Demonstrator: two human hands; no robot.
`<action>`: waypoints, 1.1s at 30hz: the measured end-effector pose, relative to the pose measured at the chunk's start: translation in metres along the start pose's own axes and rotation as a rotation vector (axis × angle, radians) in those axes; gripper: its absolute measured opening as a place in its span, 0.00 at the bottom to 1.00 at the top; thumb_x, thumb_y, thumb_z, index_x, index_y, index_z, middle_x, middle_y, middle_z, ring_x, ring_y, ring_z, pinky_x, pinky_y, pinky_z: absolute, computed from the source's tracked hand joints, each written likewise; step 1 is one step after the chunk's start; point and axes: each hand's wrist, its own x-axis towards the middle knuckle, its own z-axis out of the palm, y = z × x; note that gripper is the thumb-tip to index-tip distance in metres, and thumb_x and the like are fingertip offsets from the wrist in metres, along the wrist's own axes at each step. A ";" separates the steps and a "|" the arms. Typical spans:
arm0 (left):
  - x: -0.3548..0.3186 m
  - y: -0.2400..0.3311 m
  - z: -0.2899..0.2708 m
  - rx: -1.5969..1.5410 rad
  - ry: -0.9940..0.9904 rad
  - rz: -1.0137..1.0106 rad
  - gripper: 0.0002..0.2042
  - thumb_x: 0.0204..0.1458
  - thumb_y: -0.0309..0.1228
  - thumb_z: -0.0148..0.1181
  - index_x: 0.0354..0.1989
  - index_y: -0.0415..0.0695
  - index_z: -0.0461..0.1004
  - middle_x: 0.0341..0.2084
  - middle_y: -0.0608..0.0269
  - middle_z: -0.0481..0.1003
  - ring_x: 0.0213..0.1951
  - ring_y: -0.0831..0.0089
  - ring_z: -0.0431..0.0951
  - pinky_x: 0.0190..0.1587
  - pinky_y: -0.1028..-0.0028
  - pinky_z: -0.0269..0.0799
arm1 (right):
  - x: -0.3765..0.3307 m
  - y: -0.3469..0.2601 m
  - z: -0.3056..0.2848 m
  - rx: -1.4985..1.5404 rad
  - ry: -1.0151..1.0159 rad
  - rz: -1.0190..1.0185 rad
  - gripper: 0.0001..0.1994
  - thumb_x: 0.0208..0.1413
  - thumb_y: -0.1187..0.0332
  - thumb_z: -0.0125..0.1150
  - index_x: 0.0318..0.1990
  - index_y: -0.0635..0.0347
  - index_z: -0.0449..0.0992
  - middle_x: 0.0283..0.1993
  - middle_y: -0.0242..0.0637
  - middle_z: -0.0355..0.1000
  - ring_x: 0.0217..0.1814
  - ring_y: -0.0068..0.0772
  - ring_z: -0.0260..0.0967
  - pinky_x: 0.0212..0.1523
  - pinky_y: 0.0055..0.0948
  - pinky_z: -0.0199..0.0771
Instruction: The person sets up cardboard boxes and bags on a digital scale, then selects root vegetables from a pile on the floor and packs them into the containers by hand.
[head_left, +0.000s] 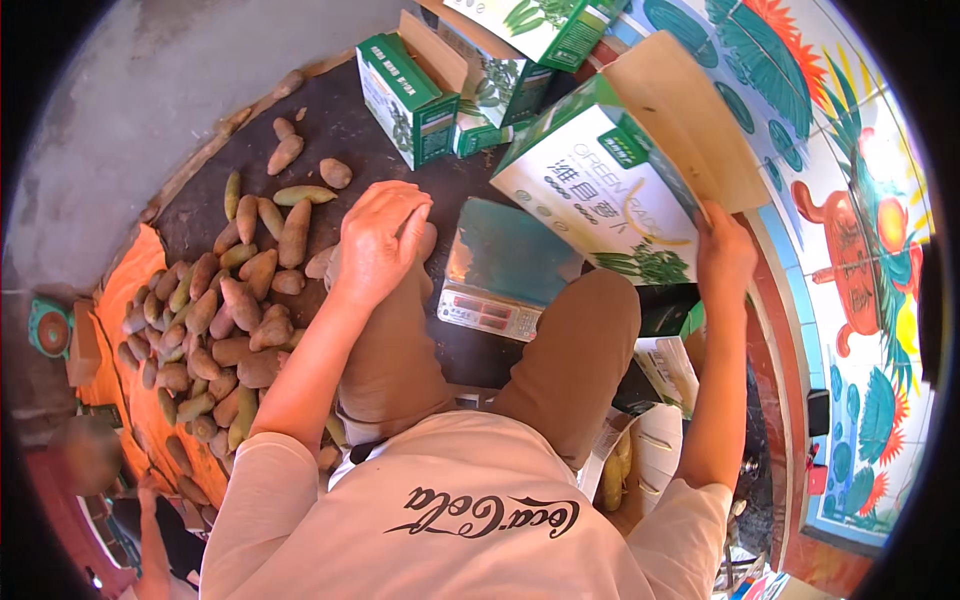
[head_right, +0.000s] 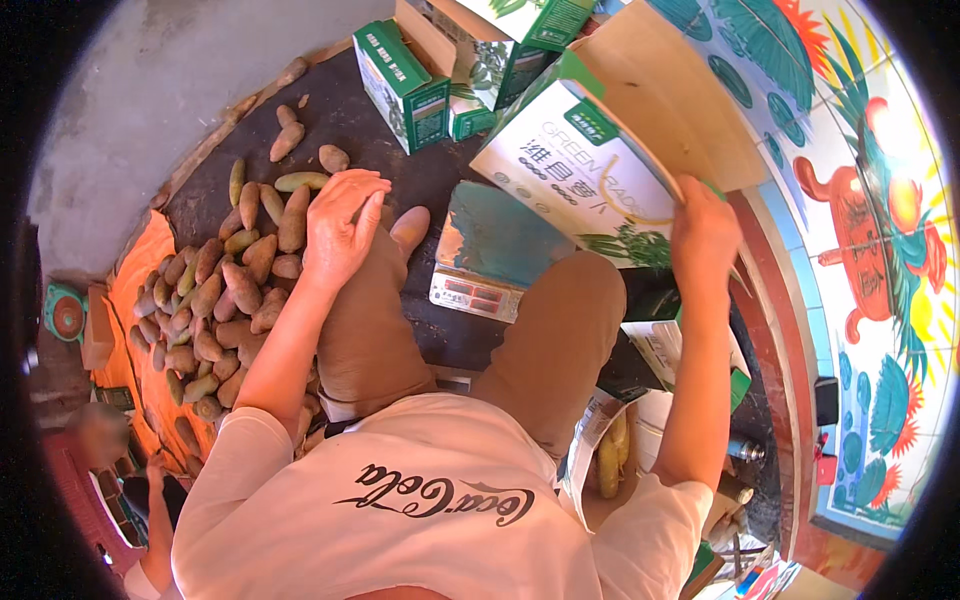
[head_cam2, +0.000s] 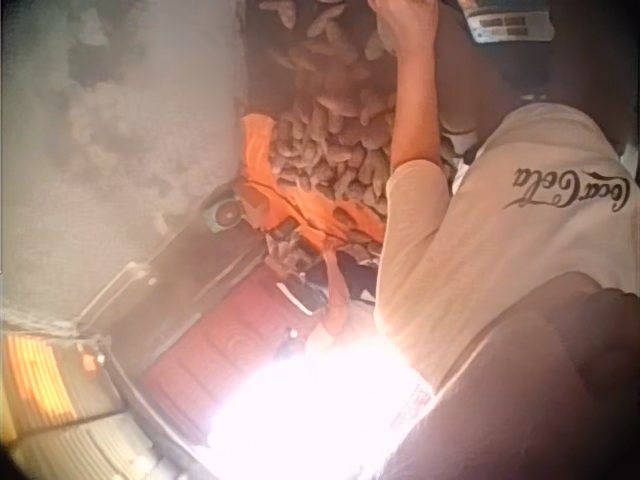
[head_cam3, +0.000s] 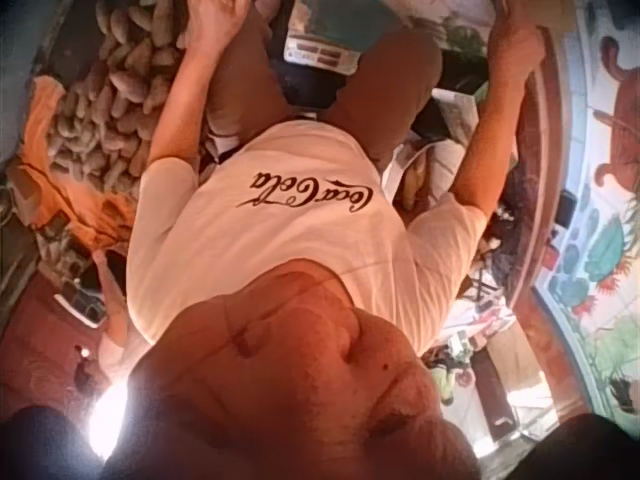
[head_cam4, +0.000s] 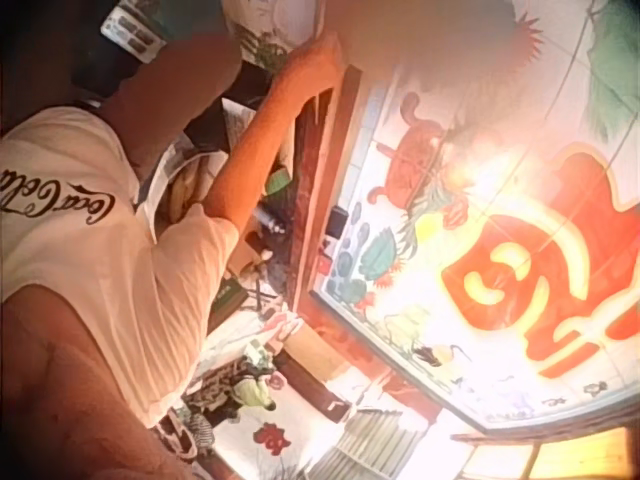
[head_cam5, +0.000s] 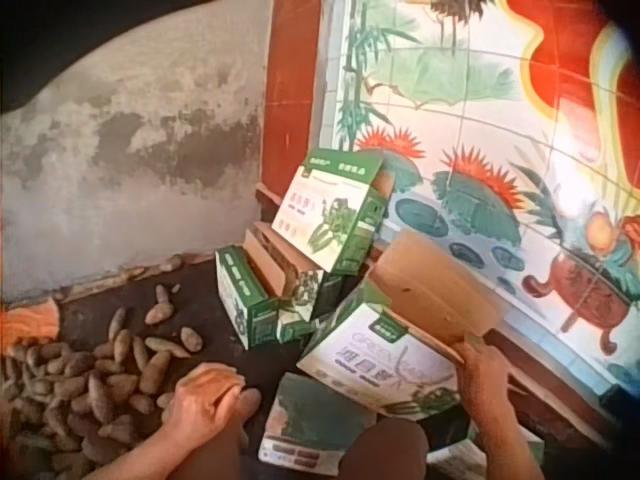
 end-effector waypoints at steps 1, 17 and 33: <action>0.000 0.001 0.000 -0.001 -0.003 0.008 0.03 0.49 0.22 0.57 0.30 0.37 0.75 0.29 0.56 0.77 0.39 0.58 0.76 0.42 0.66 0.71 | 0.002 0.005 0.023 -0.010 0.031 -0.053 0.05 0.54 0.69 0.54 0.36 0.57 0.74 0.29 0.44 0.71 0.31 0.50 0.69 0.31 0.43 0.67; 0.000 0.008 -0.003 0.248 -0.091 0.046 0.16 0.44 0.27 0.62 0.44 0.42 0.74 0.51 0.54 0.70 0.55 0.55 0.68 0.56 0.61 0.63 | -0.046 -0.091 0.112 0.180 -0.273 -0.278 0.07 0.43 0.74 0.58 0.32 0.55 0.71 0.28 0.35 0.69 0.33 0.40 0.68 0.36 0.36 0.66; -0.003 0.018 0.024 0.562 -0.299 0.165 0.34 0.41 0.45 0.65 0.59 0.57 0.61 0.65 0.69 0.50 0.67 0.62 0.45 0.59 0.37 0.41 | -0.171 0.005 0.062 0.230 -0.041 0.300 0.14 0.53 0.70 0.57 0.47 0.62 0.72 0.48 0.46 0.70 0.50 0.47 0.67 0.51 0.39 0.66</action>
